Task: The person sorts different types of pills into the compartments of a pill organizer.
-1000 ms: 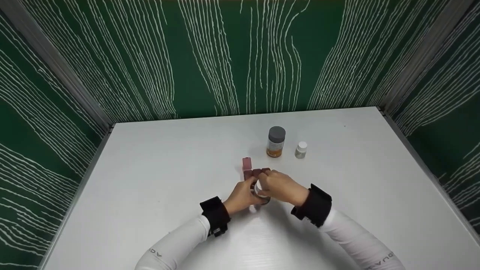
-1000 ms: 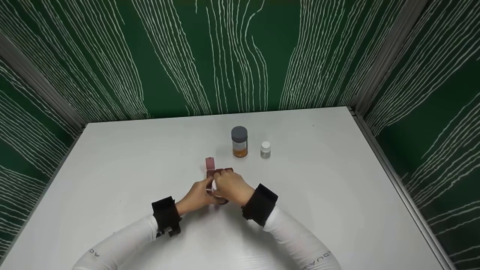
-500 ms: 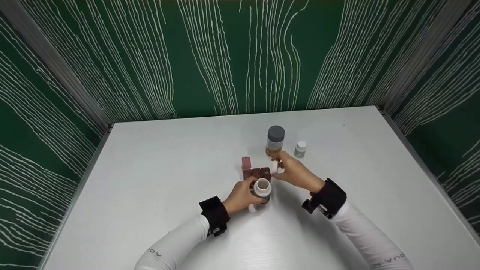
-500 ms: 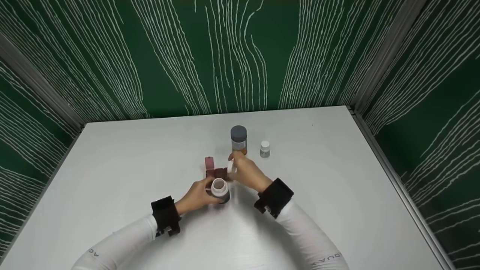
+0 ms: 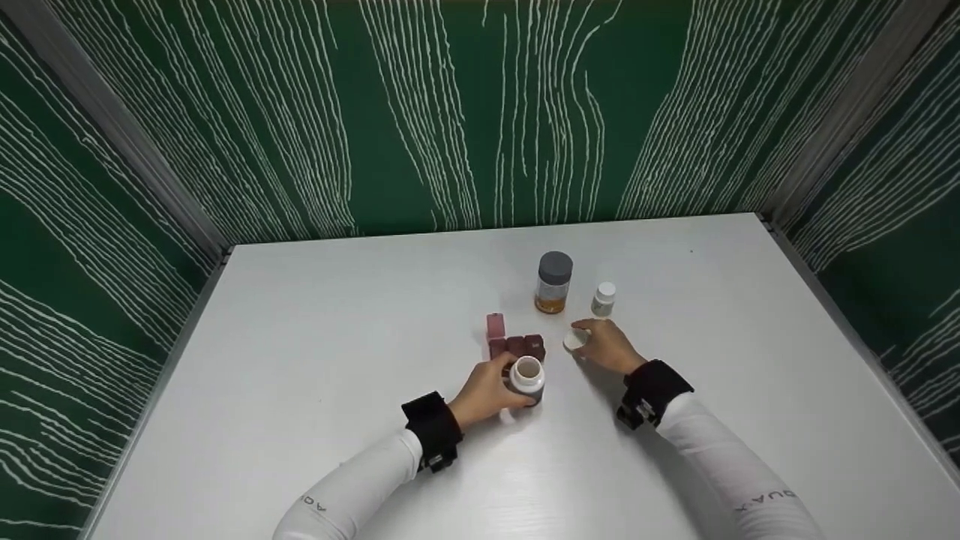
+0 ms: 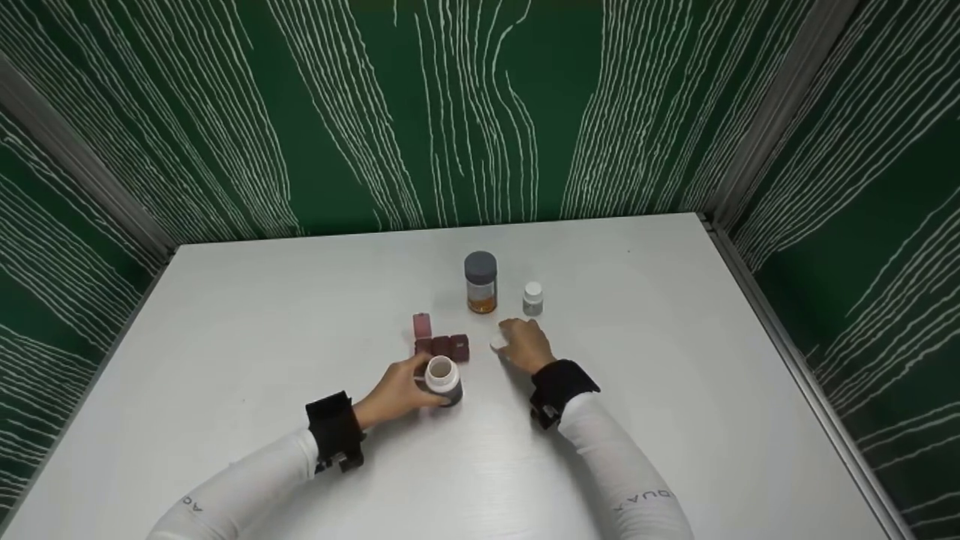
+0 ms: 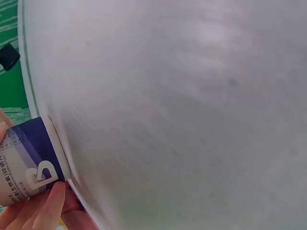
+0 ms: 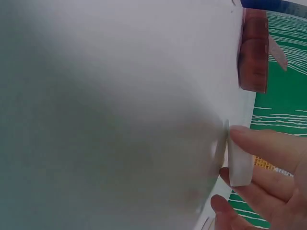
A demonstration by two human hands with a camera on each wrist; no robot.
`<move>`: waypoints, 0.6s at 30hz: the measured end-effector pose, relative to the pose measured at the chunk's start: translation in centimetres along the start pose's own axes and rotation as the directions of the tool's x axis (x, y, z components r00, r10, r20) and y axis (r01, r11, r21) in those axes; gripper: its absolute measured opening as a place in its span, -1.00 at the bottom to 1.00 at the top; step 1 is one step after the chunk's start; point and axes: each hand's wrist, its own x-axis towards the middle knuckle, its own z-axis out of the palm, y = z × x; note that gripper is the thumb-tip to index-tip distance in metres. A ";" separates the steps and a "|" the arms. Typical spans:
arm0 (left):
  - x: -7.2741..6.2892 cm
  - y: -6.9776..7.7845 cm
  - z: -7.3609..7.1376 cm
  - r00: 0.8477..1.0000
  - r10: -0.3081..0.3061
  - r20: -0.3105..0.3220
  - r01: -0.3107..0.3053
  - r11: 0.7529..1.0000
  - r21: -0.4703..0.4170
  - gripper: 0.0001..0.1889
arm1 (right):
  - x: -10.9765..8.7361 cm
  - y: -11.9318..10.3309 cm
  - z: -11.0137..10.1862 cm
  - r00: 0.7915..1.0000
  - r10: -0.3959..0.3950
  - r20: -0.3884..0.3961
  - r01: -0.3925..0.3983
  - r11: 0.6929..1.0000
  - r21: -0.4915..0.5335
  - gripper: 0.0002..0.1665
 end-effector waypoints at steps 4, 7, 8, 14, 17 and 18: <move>0.0 0.1 0.1 1.000 -0.001 -0.002 0.001 1.000 -0.009 -0.49 | 0.0 0.3 -0.2 1.000 0.028 -0.011 -0.028 0.998 -0.062 -0.54; 0.1 0.2 0.1 1.000 0.001 -0.004 -0.001 1.000 -0.010 -0.49 | -0.1 0.5 -0.4 0.999 0.027 -0.018 -0.028 0.997 -0.067 -0.52; 0.2 0.2 0.2 1.000 0.002 -0.006 -0.002 1.000 -0.009 -0.49 | -0.2 0.4 -0.5 0.999 0.031 -0.022 -0.033 0.997 -0.074 -0.49; 0.1 0.3 0.0 0.999 -0.017 -0.046 0.017 1.000 0.005 -0.48 | -1.6 -1.7 -0.8 0.999 -0.014 -0.030 0.010 0.991 -0.131 -0.20; 0.2 0.6 -0.6 0.996 -0.039 -0.084 0.036 0.999 -0.033 -0.45 | -2.7 -3.5 -0.6 0.987 -0.152 0.052 0.153 0.988 -0.014 -0.15; 0.3 0.8 -0.8 0.995 -0.040 -0.089 0.035 0.998 -0.055 -0.44 | -3.1 -4.0 -0.6 0.976 -0.203 0.082 0.200 0.979 0.039 -0.14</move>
